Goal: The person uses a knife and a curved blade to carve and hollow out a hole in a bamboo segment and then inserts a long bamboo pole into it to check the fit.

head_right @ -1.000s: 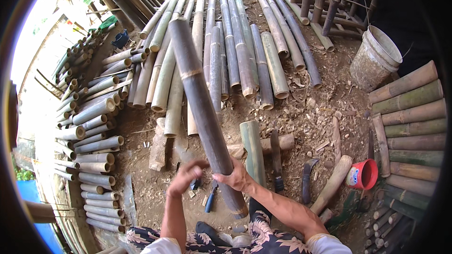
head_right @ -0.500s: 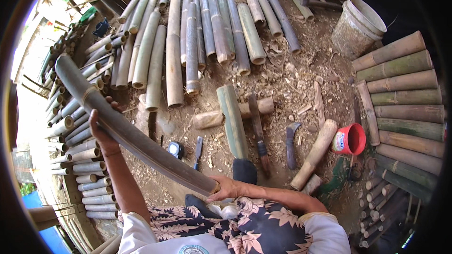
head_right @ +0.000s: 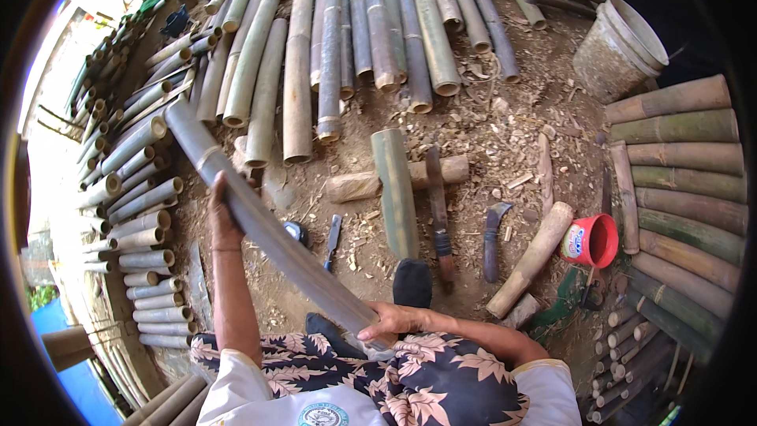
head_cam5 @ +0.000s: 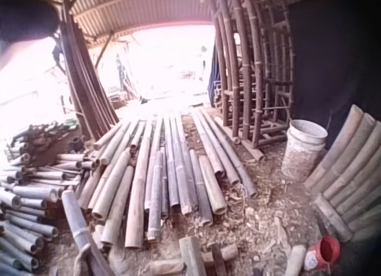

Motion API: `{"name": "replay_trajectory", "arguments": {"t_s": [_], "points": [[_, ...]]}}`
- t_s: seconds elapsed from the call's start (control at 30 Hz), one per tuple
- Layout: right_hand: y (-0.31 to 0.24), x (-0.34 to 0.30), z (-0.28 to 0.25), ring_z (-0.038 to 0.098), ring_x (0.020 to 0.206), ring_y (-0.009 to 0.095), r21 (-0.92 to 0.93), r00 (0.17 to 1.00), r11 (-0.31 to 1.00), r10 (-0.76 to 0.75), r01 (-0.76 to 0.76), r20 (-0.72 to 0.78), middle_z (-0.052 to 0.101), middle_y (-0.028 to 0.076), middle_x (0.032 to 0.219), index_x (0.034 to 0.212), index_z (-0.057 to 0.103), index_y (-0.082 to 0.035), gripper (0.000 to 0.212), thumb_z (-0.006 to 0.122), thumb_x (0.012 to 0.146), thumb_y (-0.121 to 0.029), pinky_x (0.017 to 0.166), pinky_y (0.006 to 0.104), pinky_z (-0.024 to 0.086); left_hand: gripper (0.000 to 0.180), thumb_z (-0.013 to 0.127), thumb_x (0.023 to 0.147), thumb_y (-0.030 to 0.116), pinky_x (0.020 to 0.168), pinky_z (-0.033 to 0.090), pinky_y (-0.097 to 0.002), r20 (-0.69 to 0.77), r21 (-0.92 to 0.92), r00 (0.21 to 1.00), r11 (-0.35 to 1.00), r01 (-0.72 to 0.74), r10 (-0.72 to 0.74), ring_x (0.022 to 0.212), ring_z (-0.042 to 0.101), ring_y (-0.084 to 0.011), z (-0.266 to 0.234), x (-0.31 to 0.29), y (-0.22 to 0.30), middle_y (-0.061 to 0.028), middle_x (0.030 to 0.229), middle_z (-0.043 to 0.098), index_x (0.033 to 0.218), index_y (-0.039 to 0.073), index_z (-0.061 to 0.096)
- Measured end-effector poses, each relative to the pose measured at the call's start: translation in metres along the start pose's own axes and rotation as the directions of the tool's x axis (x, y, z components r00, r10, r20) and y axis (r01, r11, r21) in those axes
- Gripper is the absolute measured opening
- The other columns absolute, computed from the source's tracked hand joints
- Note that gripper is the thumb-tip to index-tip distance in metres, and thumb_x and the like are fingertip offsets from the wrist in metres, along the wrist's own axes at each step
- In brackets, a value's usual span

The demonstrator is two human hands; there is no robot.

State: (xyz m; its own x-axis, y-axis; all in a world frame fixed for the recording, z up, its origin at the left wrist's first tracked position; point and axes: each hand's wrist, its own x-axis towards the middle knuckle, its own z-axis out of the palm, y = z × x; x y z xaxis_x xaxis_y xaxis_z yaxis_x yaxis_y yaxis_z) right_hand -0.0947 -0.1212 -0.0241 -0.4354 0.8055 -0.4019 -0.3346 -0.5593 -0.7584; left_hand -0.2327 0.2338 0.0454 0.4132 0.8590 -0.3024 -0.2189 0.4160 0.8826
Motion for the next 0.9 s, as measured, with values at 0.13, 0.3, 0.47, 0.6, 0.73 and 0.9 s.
{"name": "replay_trajectory", "arguments": {"t_s": [0.13, 0.3, 0.47, 0.6, 0.73, 0.9], "points": [[0.024, 0.019, -0.005, 0.054, 0.118, 0.025, -0.277, 0.971, 0.957, -0.141, 0.084, -0.195, 0.057, 0.019, 0.127, 0.139, 0.04, 0.005, 0.095, 0.086, 0.068, -0.038, 0.103, 0.0351, 0.041, 0.054, 0.076, 0.081, 0.045, 0.073, 0.056, -0.0343, -0.087, 0.183, 0.996, 0.983, 0.015, 0.001, 0.076, 0.066, -0.0193, 0.026, 0.004, -0.012, -0.0121, 0.087, 0.067, 0.105, -0.002, 0.062], [0.037, 0.022, 0.001, 0.051, 0.117, 0.019, -0.024, 0.969, 0.987, -0.158, 0.156, -0.191, 0.056, 0.011, 0.126, 0.142, 0.04, 0.002, 0.094, 0.088, 0.067, -0.03, 0.103, 0.0347, 0.039, 0.056, 0.076, 0.082, 0.04, 0.073, 0.058, -0.0373, 0.14, 0.107, 0.985, 0.99, 0.088, -0.102, 0.079, 0.068, -0.0221, 0.044, -0.008, -0.038, -0.0136, 0.089, 0.069, 0.113, -0.001, 0.057], [0.03, 0.024, -0.001, 0.05, 0.116, 0.018, -0.117, 0.958, 0.978, -0.193, 0.171, -0.214, 0.054, 0.01, 0.127, 0.145, 0.036, 0.0, 0.096, 0.087, 0.069, -0.029, 0.102, 0.0343, 0.039, 0.046, 0.075, 0.083, 0.036, 0.07, 0.058, -0.0364, 0.11, 0.065, 0.977, 0.982, 0.177, -0.183, 0.076, 0.068, -0.0227, 0.042, -0.024, -0.054, -0.0161, 0.089, 0.07, 0.106, -0.002, 0.062], [0.043, 0.023, -0.01, 0.051, 0.119, 0.023, -0.187, 0.962, 0.974, -0.168, 0.128, -0.214, 0.053, 0.016, 0.129, 0.144, 0.035, 0.002, 0.099, 0.087, 0.069, -0.035, 0.105, 0.0366, 0.038, 0.049, 0.075, 0.081, 0.036, 0.071, 0.059, -0.0368, 0.139, 0.046, 0.983, 0.992, 0.114, -0.119, 0.078, 0.069, -0.0233, 0.045, -0.02, -0.059, -0.0146, 0.087, 0.069, 0.108, -0.003, 0.062], [0.01, 0.017, -0.023, 0.052, 0.119, 0.034, -0.671, 0.838, 0.736, -0.42, 0.09, -0.347, 0.051, 0.023, 0.126, 0.142, 0.035, 0.003, 0.101, 0.084, 0.07, -0.048, 0.104, 0.0432, 0.04, 0.056, 0.076, 0.076, 0.033, 0.069, 0.059, -0.0356, 0.103, 0.067, 0.992, 0.995, -0.078, 0.071, 0.078, 0.068, -0.0244, 0.067, -0.026, -0.026, -0.0169, 0.093, 0.066, 0.11, -0.008, 0.057], [0.013, -0.01, -0.081, 0.05, 0.112, 0.034, -0.551, 0.127, 0.812, -0.536, -0.191, -0.835, 0.049, 0.023, 0.119, 0.14, 0.031, 0.006, 0.077, 0.071, 0.083, -0.027, 0.099, 0.0444, 0.043, 0.058, 0.08, 0.073, 0.027, 0.078, 0.056, -0.038, 0.116, 0.117, 0.96, 0.956, -0.267, 0.254, 0.088, 0.066, -0.0247, 0.059, -0.032, -0.01, -0.0149, 0.097, 0.065, 0.114, -0.006, 0.056]]}}
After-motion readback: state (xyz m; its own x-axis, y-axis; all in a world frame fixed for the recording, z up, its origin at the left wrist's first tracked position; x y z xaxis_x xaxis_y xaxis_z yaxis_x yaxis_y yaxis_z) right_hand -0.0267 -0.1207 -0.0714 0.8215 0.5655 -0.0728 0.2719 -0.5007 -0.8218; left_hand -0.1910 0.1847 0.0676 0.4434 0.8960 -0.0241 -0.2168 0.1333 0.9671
